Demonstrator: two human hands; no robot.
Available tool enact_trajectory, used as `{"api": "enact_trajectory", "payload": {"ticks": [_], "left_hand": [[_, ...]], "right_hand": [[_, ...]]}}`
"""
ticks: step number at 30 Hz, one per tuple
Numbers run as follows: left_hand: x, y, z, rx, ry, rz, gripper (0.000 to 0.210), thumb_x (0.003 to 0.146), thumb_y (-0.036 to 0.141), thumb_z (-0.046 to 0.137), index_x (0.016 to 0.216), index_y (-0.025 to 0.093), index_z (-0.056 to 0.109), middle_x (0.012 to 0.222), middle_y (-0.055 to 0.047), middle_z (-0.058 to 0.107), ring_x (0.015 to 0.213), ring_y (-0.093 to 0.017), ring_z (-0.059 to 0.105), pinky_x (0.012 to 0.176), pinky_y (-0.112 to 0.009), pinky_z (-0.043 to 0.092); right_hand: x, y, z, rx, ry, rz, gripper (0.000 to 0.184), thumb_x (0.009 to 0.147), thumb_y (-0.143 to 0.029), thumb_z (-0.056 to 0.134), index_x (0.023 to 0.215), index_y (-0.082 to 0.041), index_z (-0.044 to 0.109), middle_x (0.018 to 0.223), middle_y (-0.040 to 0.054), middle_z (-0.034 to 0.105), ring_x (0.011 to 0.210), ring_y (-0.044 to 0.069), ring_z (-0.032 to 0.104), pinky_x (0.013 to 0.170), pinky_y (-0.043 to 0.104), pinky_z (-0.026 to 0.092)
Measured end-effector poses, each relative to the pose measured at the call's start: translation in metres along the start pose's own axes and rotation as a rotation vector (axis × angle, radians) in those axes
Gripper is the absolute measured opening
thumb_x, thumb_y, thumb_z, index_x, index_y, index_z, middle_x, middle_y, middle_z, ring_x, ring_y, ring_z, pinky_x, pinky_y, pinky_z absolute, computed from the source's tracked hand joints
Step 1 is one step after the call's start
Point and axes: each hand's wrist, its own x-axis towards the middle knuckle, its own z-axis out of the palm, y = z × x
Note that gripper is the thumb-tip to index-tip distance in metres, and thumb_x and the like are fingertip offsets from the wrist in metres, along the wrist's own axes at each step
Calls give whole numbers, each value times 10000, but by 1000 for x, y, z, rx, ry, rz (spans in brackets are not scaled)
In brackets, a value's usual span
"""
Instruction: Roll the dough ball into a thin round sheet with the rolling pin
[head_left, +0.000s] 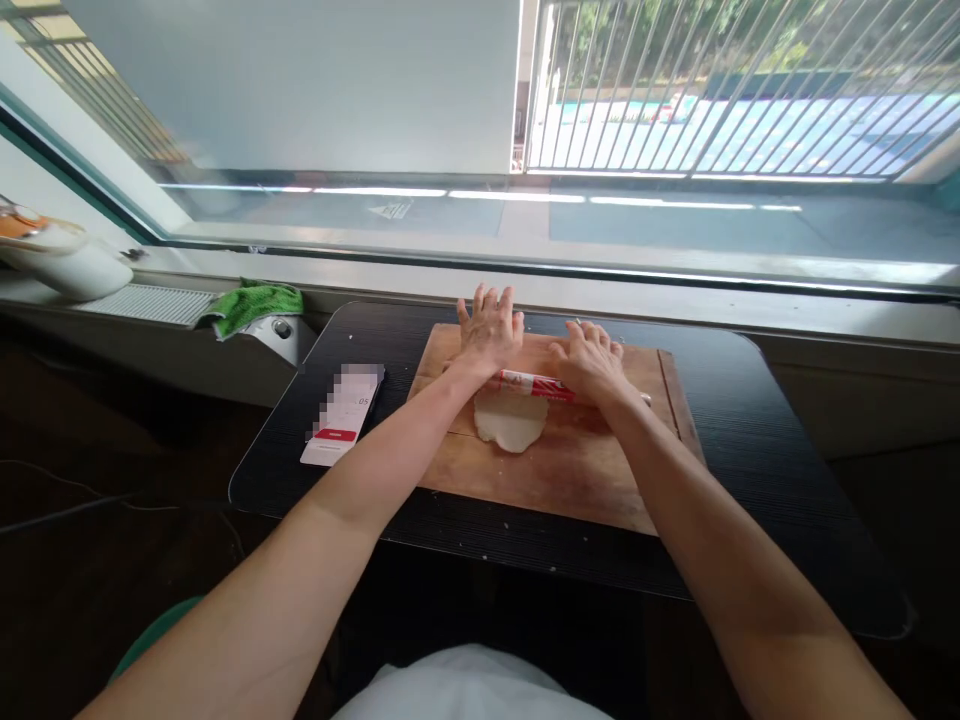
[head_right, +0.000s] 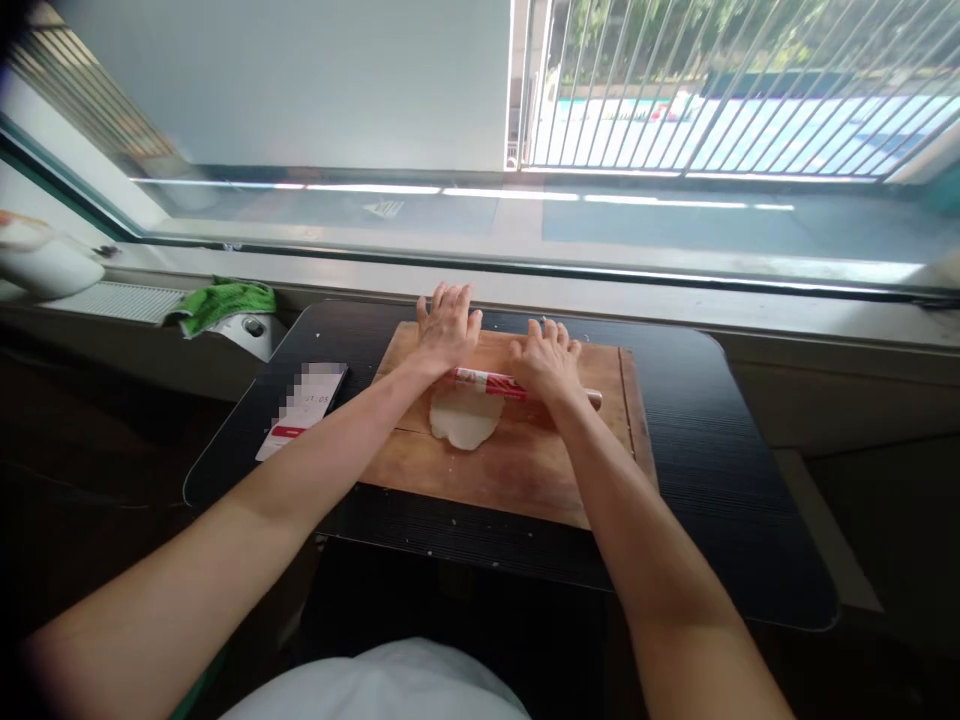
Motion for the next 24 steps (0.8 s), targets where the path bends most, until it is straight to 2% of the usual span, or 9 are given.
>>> {"api": "enact_trajectory", "payload": {"ticks": [2, 4, 8, 10, 12, 14, 19, 22, 24], "left_hand": [[14, -5, -6, -60, 129, 1, 444, 1014, 235, 348, 1412, 188, 539, 1512, -103, 529, 1481, -230, 363, 1233, -484, 265], [4, -14, -16, -138, 261, 30, 405, 1008, 188, 331, 1309, 185, 602, 1422, -105, 603, 1406, -198, 458, 1206, -402, 325], [-63, -35, -33, -277, 503, 105, 343, 1012, 205, 329, 1186, 183, 624, 1237, -120, 674, 1240, -198, 583, 1107, -358, 435], [-97, -40, -35, -370, 535, 180, 275, 998, 207, 380, 1097, 197, 637, 1118, -95, 702, 1121, -201, 637, 1032, -359, 491], [-118, -41, -33, -463, 470, 264, 222, 975, 181, 432, 1014, 201, 649, 1005, -64, 723, 994, -190, 675, 940, -337, 534], [-124, -40, -27, -496, 363, 292, 209, 952, 149, 463, 972, 198, 666, 957, -52, 741, 927, -183, 690, 889, -317, 549], [-103, -32, -20, -224, -2, 152, 259, 928, 166, 516, 1111, 190, 698, 1124, -80, 746, 1102, -237, 661, 1010, -373, 506], [-89, -21, -25, -24, -249, 146, 353, 908, 252, 579, 1244, 178, 657, 1246, -122, 693, 1203, -301, 612, 1056, -449, 462], [-80, -14, -30, 33, -352, 115, 367, 859, 271, 634, 1207, 161, 667, 1266, -158, 668, 1217, -343, 597, 1051, -490, 448]], "right_hand": [[9, 2, -8, 27, -2, 4, 572, 978, -380, 369, 1482, -136, 484, 1570, 193, 435, 1459, 339, 367, 1165, 579, 304], [-4, 8, -13, 70, 56, -93, 513, 972, -349, 404, 1415, -142, 560, 1534, 183, 481, 1432, 310, 410, 1166, 524, 333], [-62, 27, -15, 145, 71, -432, 452, 944, -403, 529, 1312, -165, 642, 1459, 161, 554, 1329, 285, 516, 1109, 463, 413], [-83, 31, -16, 101, 8, -531, 402, 918, -368, 587, 1269, -188, 667, 1379, 144, 616, 1236, 284, 574, 1056, 451, 440], [-91, 32, -18, 32, -19, -528, 293, 906, -287, 597, 1163, -196, 705, 1223, 123, 688, 1115, 266, 616, 985, 406, 456], [-92, 32, -22, -9, 4, -438, 207, 914, -252, 575, 1053, -191, 714, 1076, 104, 709, 990, 240, 632, 884, 351, 463], [-91, 53, -29, -127, 159, -125, 225, 948, -316, 535, 1014, -174, 696, 1010, 115, 689, 946, 258, 621, 780, 341, 437], [-99, 67, -26, -196, 162, -56, 240, 948, -317, 538, 1042, -168, 701, 1028, 124, 690, 998, 278, 615, 816, 358, 438], [-104, 72, -23, -200, 156, -52, 255, 953, -327, 540, 1072, -168, 700, 1064, 122, 689, 1032, 278, 610, 832, 355, 443]]}}
